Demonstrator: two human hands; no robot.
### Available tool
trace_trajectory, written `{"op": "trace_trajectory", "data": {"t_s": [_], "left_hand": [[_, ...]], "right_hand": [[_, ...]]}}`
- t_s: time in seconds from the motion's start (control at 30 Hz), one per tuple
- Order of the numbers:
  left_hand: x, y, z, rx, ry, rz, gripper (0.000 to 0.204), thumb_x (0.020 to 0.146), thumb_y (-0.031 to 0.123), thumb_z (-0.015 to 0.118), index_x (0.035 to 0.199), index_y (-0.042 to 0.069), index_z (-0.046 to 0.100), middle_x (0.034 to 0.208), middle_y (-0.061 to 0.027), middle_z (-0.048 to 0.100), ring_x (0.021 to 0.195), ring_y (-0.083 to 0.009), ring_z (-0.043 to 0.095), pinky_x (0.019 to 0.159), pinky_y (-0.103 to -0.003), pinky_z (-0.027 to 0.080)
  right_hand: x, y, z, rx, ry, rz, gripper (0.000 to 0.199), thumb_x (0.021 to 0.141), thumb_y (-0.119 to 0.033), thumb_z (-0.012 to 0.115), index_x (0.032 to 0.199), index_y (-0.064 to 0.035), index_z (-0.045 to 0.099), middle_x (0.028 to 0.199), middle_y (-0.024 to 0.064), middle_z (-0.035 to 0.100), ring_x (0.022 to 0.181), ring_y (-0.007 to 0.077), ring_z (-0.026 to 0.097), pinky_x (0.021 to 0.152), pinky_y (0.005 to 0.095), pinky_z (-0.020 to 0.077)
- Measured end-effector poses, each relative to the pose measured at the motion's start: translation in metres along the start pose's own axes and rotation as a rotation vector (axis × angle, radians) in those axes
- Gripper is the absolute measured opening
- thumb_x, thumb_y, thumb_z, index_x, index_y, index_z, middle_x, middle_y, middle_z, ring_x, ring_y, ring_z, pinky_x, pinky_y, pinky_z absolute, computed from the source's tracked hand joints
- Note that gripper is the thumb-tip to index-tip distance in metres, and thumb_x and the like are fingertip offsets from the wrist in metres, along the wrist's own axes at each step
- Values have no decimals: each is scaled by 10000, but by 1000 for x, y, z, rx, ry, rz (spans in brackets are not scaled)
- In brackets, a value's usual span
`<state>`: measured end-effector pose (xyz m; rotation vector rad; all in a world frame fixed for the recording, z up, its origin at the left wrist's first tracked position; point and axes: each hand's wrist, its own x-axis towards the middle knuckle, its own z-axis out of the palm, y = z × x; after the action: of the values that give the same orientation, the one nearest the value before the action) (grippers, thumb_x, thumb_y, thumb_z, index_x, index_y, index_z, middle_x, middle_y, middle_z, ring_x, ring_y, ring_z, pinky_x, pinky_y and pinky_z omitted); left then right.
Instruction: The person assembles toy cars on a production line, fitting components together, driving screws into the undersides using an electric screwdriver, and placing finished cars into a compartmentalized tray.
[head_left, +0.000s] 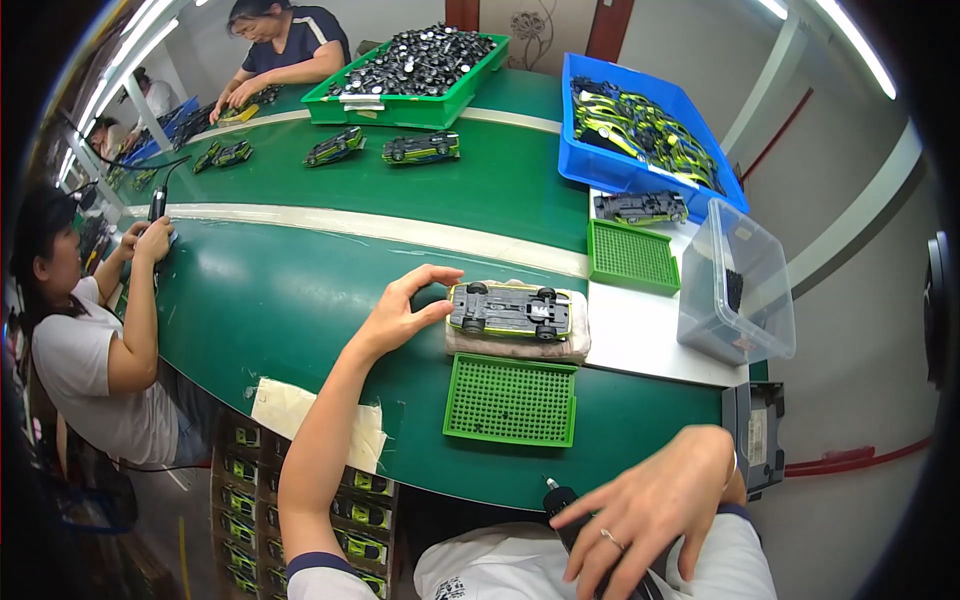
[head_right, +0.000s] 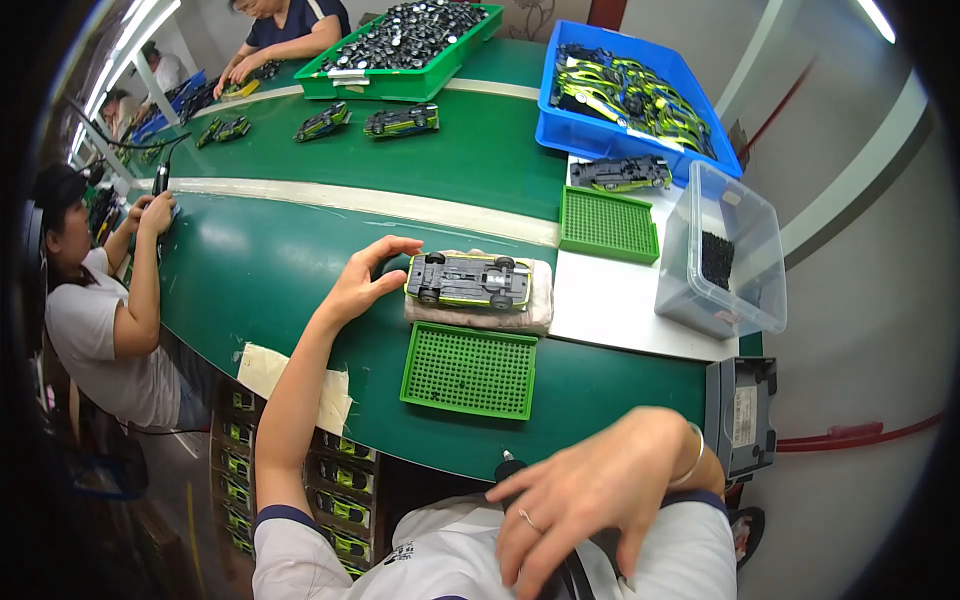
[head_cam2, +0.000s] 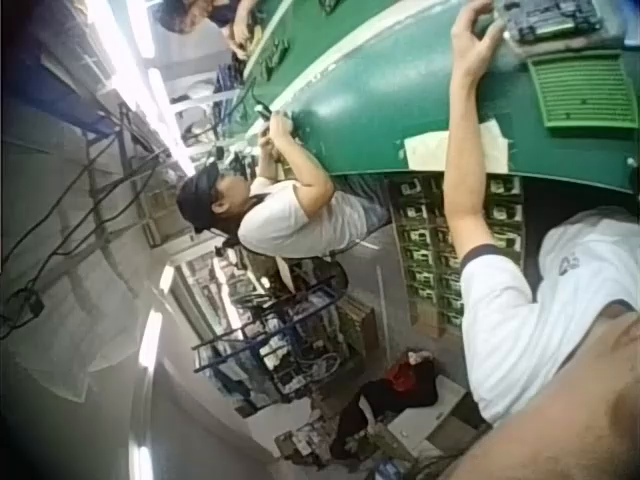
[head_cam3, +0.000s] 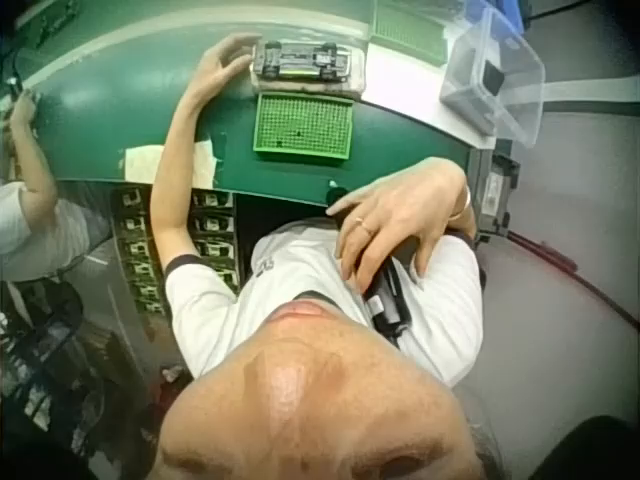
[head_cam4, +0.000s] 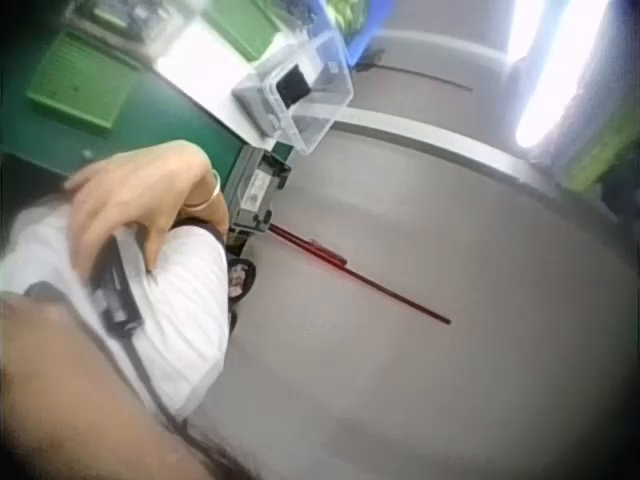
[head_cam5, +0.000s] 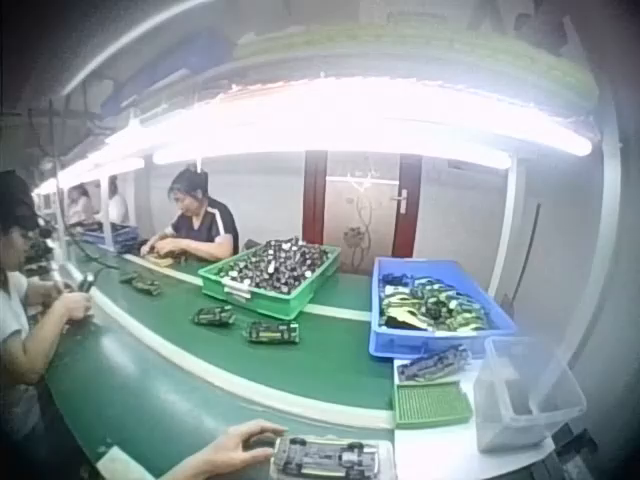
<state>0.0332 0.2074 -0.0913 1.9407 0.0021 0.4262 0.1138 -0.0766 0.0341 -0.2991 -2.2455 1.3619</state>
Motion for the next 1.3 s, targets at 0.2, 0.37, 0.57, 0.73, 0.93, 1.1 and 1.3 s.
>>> {"op": "trace_trajectory", "data": {"t_s": [0.2, 0.37, 0.57, 0.73, 0.93, 1.1, 1.3], "left_hand": [[-1, 3, 4, 8, 48, -26, 284, 781, 199, 601, 1016, 41, 586, 969, -67, 587, 926, -158, 542, 839, -287, 408], [0, -1, 5, 3, 64, -19, 300, 776, 240, 617, 1014, 60, 588, 961, -50, 589, 891, -151, 547, 782, -270, 420], [2, -5, 3, 22, 83, 20, 362, 769, 259, 626, 1064, 64, 548, 983, -63, 590, 917, -179, 551, 790, -305, 423], [35, -19, -6, 309, 279, 68, 312, 737, 231, 650, 961, 50, 529, 944, -100, 566, 923, -234, 540, 788, -332, 422], [119, -56, -54, 1016, 417, 221, 452, 603, 155, 736, 953, 89, 458, 995, -81, 487, 997, -253, 464, 820, -394, 379], [178, -99, -85, 1339, 421, 82, 531, 580, 160, 753, 997, 78, 436, 1098, -80, 474, 1111, -244, 415, 957, -463, 297], [212, -103, -90, 1251, 231, -112, 453, 590, 212, 748, 872, 126, 405, 843, 18, 529, 915, -195, 537, 974, -626, 135]], "right_hand": [[5, 21, 32, -181, 165, 45, 407, 821, -507, 470, 960, -150, 608, 883, 58, 597, 834, 163, 550, 760, 438, 428], [-23, 36, 20, 249, 420, -166, 339, 829, -189, 566, 1152, -107, 509, 962, 139, 590, 915, 292, 559, 939, 501, 289], [1, 48, 35, 238, 1273, -163, 585, 660, -30, 690, 1156, -99, 388, 976, 140, 478, 813, 304, 582, 717, 406, 472], [2, 64, 42, 219, 1467, -155, 474, 633, -69, 702, 1007, 50, 435, 876, 109, 493, 761, 264, 590, 609, 303, 461], [-6, 64, 55, 140, 1401, -201, 576, 679, -197, 734, 1047, -1, 336, 803, 217, 580, 672, 190, 564, 619, 285, 461], [6, 53, 62, 138, 1366, -468, 642, 795, -256, 624, 1305, -259, 234, 981, 240, 422, 751, 342, 552, 610, 440, 448], [-7, 53, 61, 148, 1380, -435, 326, 890, -178, 430, 1178, -55, 343, 977, 244, 422, 683, 367, 570, 615, 491, 479]]}}
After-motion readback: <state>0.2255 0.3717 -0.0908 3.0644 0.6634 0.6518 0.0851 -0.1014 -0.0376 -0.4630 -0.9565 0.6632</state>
